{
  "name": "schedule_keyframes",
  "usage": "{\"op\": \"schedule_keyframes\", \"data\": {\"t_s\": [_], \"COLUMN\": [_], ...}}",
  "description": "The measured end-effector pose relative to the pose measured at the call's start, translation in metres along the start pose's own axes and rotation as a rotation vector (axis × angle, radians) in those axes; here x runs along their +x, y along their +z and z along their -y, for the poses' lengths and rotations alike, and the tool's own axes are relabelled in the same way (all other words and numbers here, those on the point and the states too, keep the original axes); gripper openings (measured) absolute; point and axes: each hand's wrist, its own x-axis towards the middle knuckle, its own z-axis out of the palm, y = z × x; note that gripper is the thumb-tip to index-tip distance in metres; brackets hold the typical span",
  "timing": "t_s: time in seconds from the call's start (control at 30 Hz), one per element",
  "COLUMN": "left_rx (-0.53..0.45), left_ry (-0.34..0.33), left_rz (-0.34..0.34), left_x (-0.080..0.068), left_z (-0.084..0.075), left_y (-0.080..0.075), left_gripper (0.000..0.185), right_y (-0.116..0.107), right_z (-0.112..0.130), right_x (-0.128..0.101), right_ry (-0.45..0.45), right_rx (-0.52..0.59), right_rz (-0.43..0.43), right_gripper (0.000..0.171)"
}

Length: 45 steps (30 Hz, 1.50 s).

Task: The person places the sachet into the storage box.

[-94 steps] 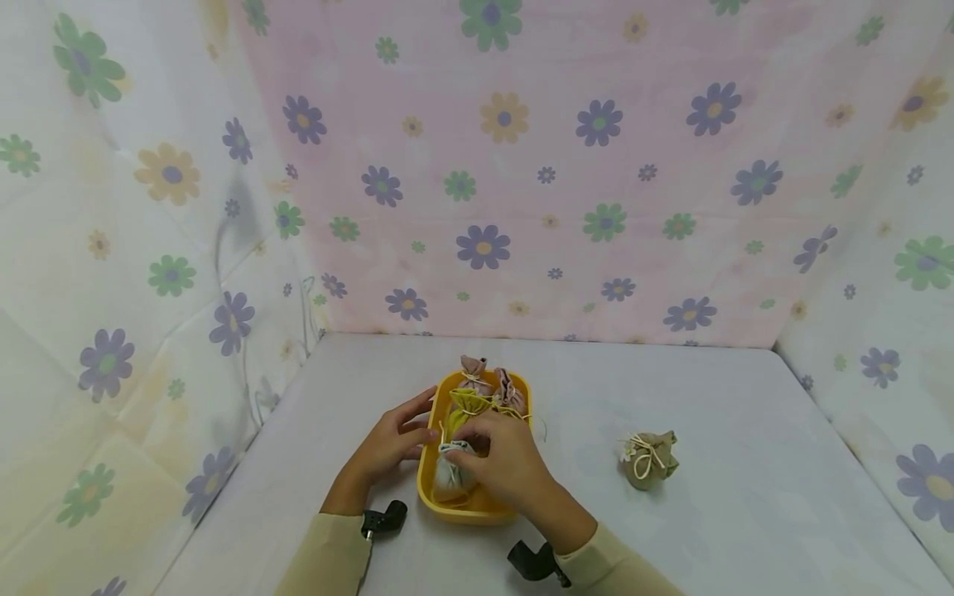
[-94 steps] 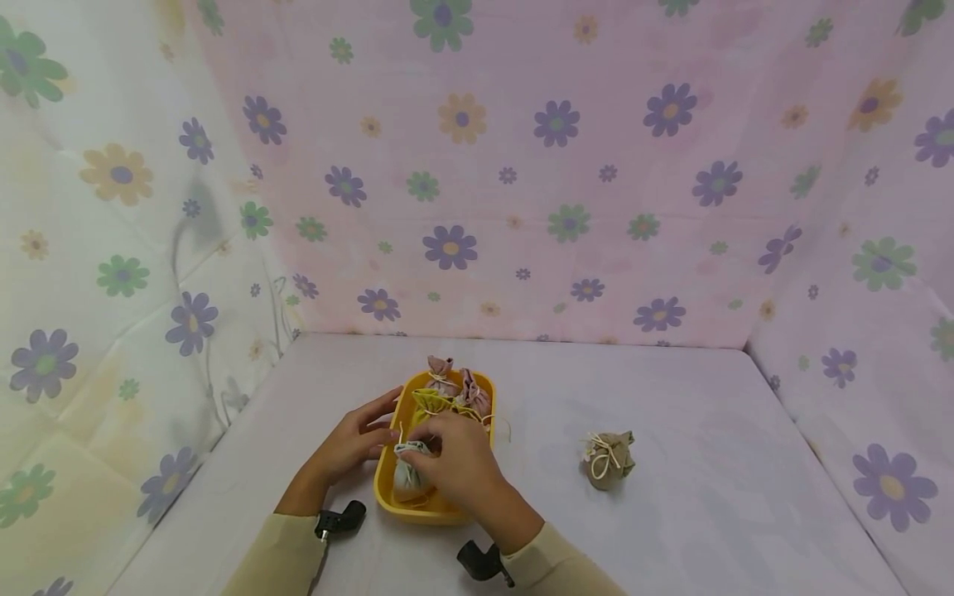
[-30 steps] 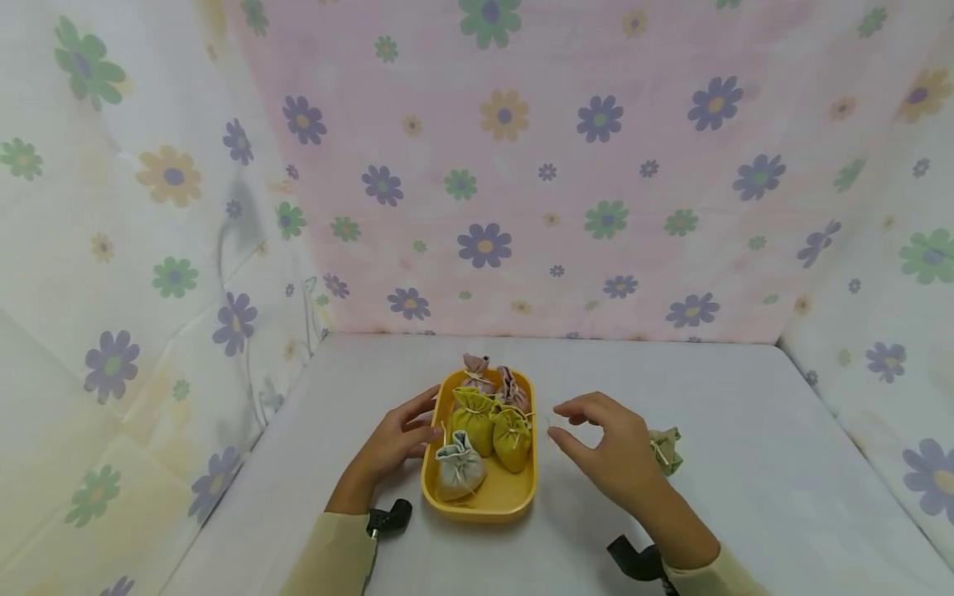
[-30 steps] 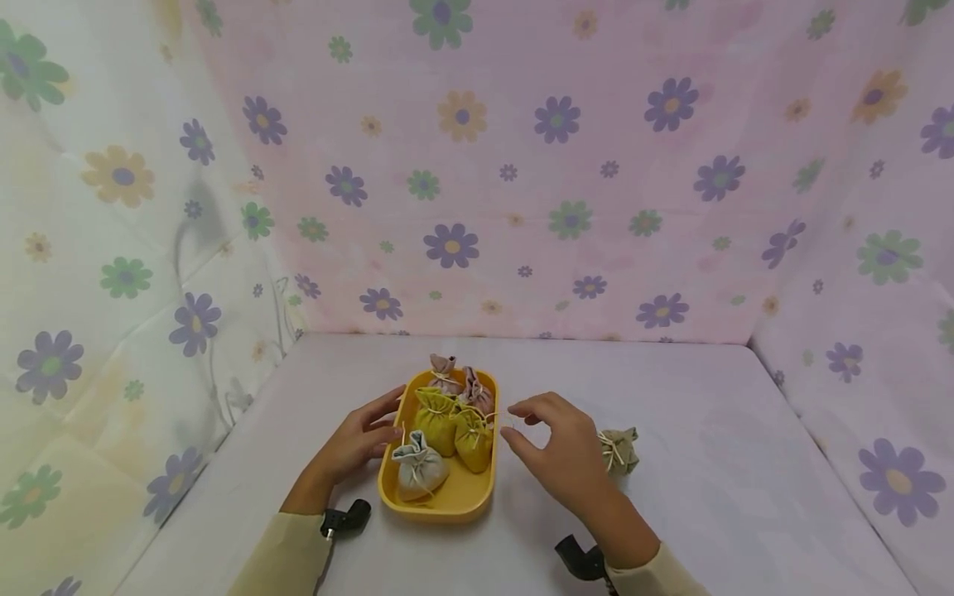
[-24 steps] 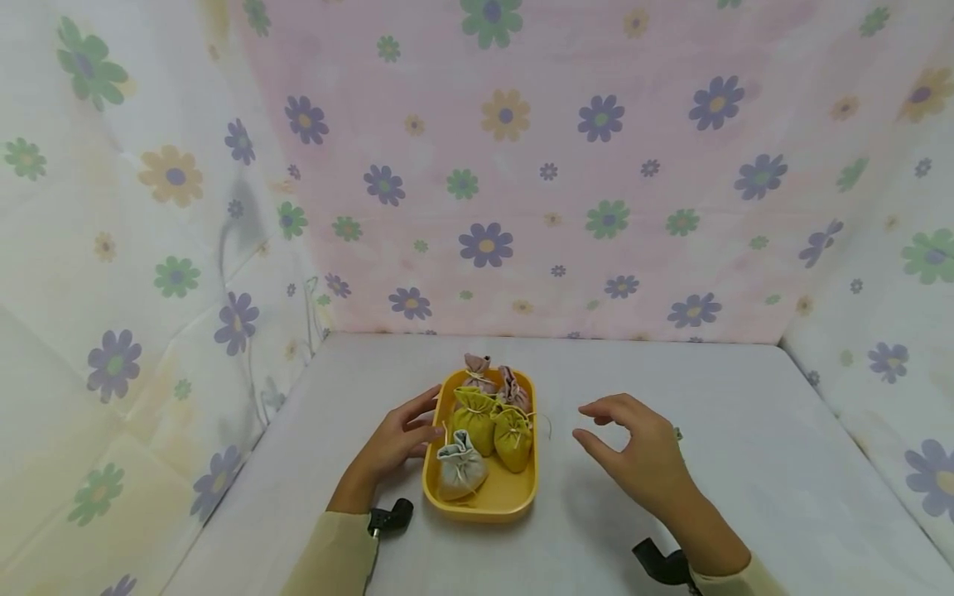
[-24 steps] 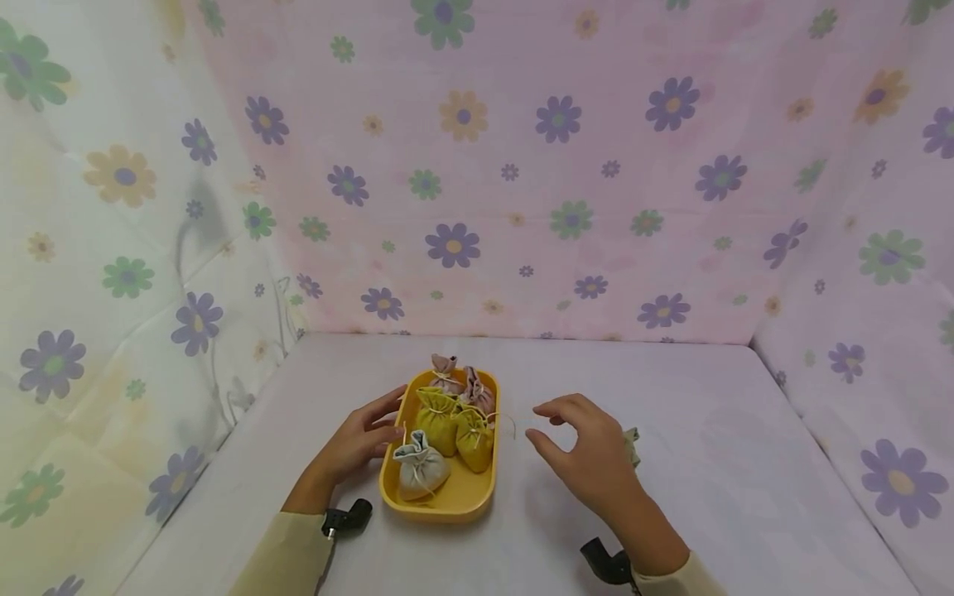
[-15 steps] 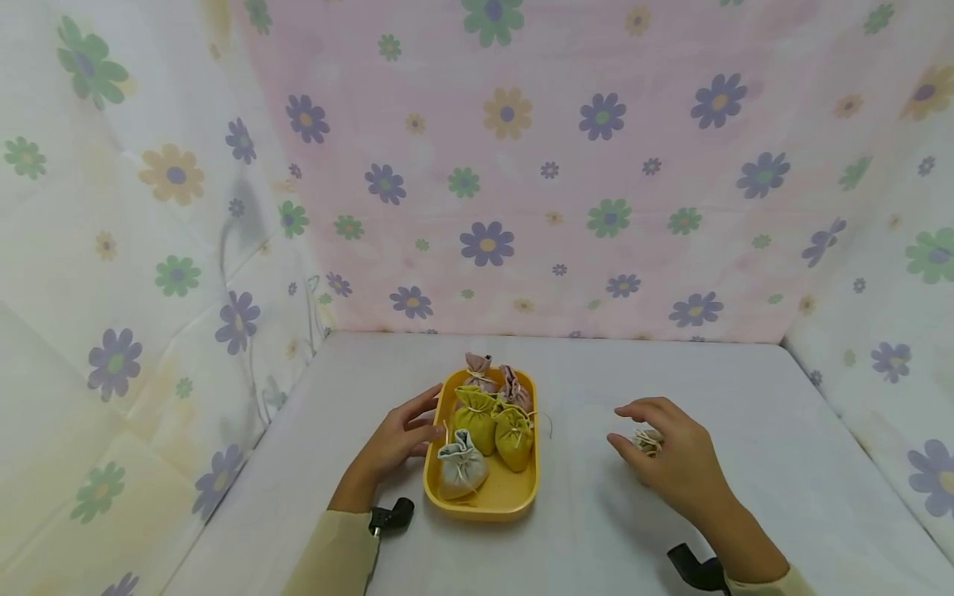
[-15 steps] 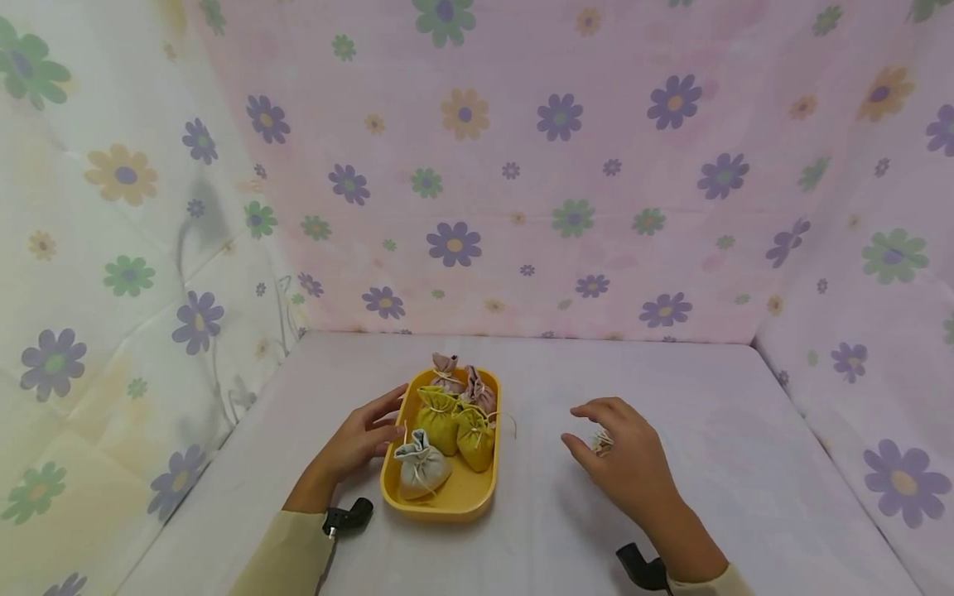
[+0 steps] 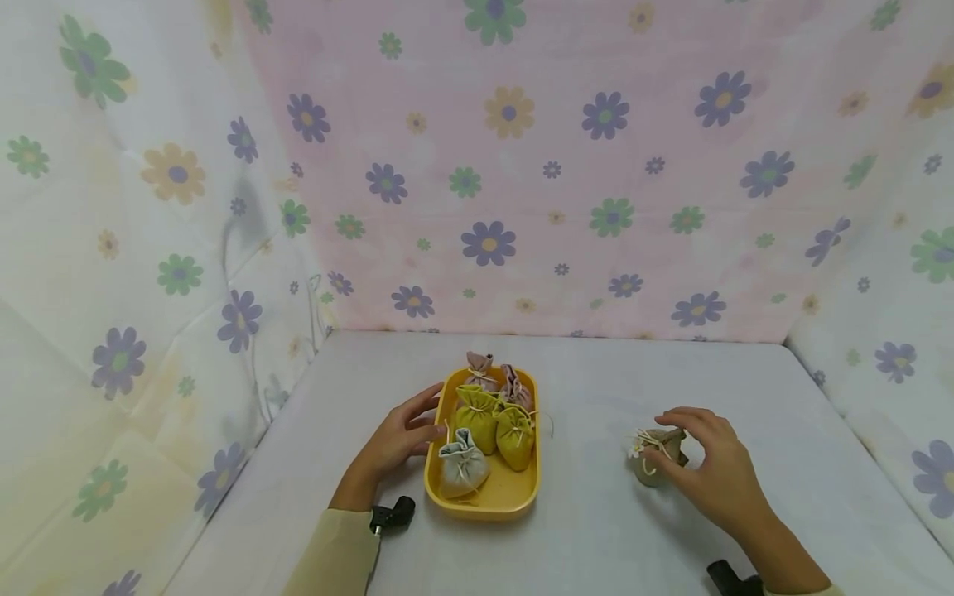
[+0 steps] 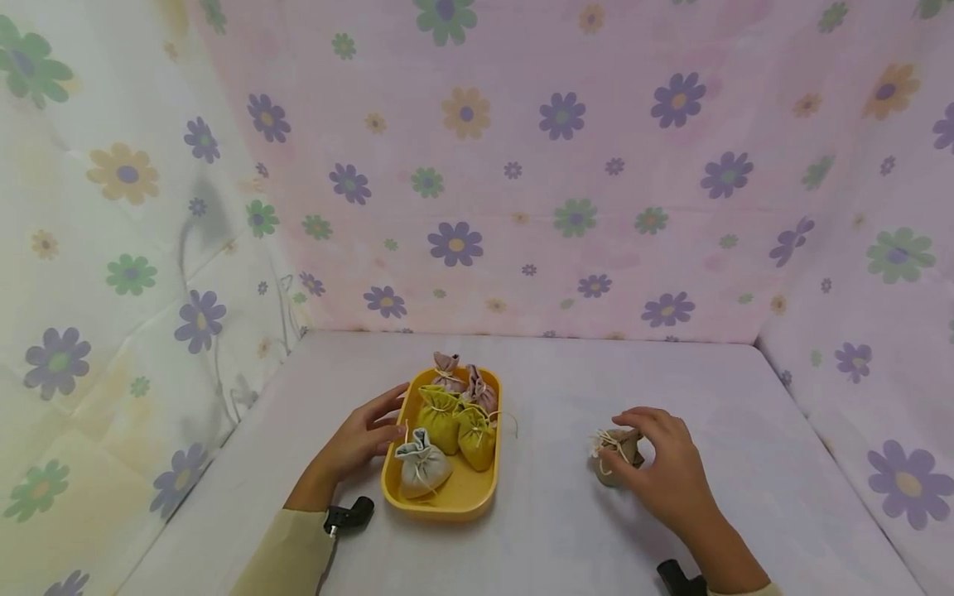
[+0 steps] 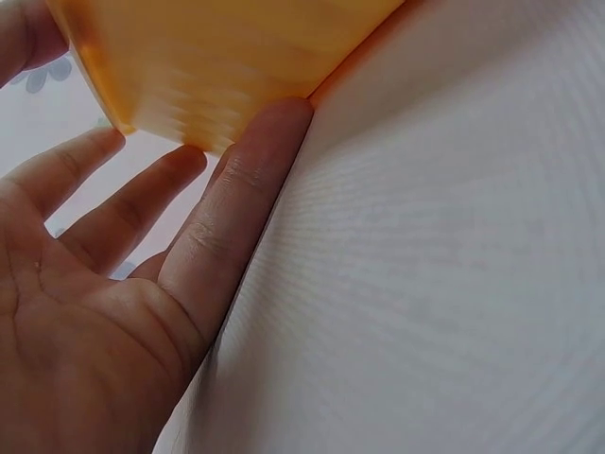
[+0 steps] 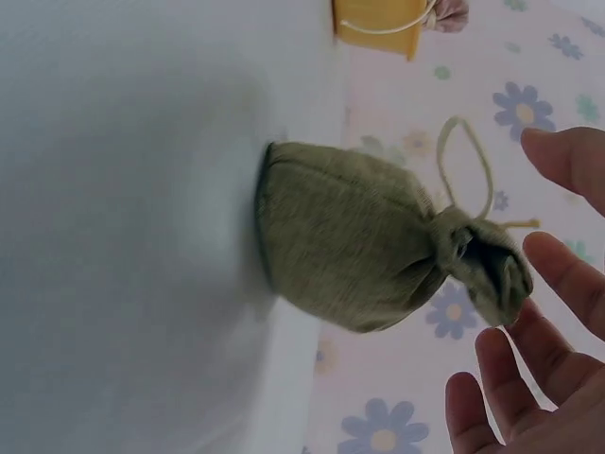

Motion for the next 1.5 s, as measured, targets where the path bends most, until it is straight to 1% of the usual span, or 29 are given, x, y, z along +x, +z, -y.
{"op": "schedule_keyframes", "data": {"t_s": [0.17,0.27,0.43,0.53,0.67,0.8,1.03,1.33,1.5], "left_rx": [-0.006,-0.005,-0.002,-0.006,-0.010,-0.006,-0.011,-0.017,-0.014], "left_ry": [0.001,0.006,0.018,0.007,0.001,0.006,0.011,0.013,0.017], "left_rz": [0.007,0.009,0.011,0.002,-0.008,0.001,0.006,0.005,0.014], "left_x": [0.001,0.001,0.001,0.001,0.001,0.001,0.003,0.003,0.004], "left_z": [0.002,0.002,0.003,0.003,0.004,0.003,0.004,0.004,0.005], "left_y": [-0.001,0.000,-0.001,-0.001,-0.001,-0.001,-0.001,-0.001,-0.002], "left_gripper": [0.077,0.077,0.078,0.078,0.078,0.076,0.076,0.077,0.076], "right_y": [-0.001,-0.002,-0.001,0.002,0.005,0.006,0.005,0.003,0.002], "right_z": [-0.010,-0.014,-0.019,-0.023,-0.027,-0.029,-0.026,-0.019,-0.016], "right_x": [-0.003,-0.004,-0.003,-0.004,-0.003,0.000,0.003,0.007,0.008], "right_ry": [0.030,0.038,0.056,0.053,0.003,-0.032,-0.007,0.018,0.003], "right_rx": [0.001,0.029,0.050,0.030,0.036,0.039,0.039,0.047,0.057], "right_rz": [0.038,0.076,0.107,0.096,0.045,-0.003,-0.022,-0.037,-0.052], "right_gripper": [0.058,0.062,0.058,0.053,0.049,0.047,0.037,0.036,0.035]}}
